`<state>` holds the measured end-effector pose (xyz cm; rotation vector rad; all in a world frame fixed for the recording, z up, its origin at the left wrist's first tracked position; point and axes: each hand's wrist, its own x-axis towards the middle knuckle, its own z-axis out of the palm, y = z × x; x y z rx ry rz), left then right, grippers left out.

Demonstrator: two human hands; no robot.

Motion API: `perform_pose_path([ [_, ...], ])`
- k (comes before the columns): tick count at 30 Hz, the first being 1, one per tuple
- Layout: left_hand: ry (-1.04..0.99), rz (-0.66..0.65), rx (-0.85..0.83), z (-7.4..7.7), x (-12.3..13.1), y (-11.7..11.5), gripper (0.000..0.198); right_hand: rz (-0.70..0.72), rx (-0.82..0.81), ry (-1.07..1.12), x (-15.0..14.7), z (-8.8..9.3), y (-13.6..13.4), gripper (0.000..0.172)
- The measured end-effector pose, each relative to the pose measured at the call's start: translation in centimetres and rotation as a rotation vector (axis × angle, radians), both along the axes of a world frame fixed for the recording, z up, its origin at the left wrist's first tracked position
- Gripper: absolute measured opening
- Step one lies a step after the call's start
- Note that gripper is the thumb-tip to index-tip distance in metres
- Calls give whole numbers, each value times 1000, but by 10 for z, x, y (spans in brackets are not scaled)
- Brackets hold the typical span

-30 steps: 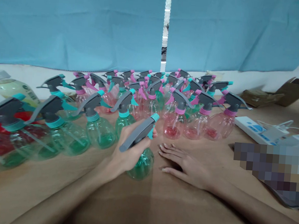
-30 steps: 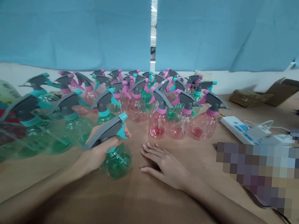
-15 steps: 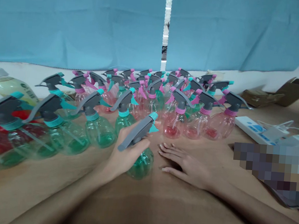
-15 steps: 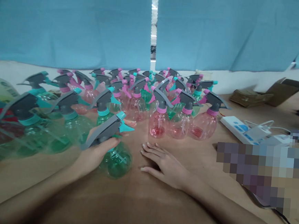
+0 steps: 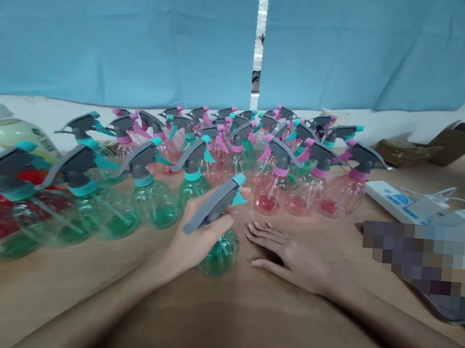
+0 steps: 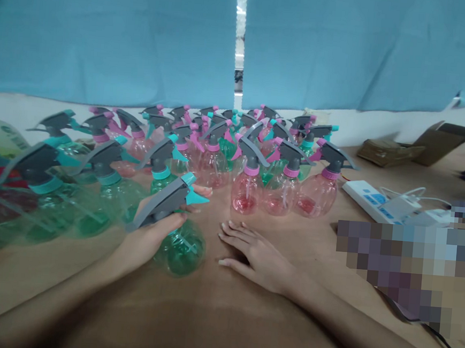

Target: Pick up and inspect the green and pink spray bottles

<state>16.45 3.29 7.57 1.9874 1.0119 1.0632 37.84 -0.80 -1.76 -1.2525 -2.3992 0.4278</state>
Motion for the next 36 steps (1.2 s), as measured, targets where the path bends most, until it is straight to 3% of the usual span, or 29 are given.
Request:
perform_pose_path([
  [15, -16, -44, -53, -5, -1, 2, 5, -10, 0, -22, -1, 2, -1, 57],
  [36, 17, -10, -28, -3, -1, 1, 5, -2, 2, -4, -1, 0, 0, 57],
])
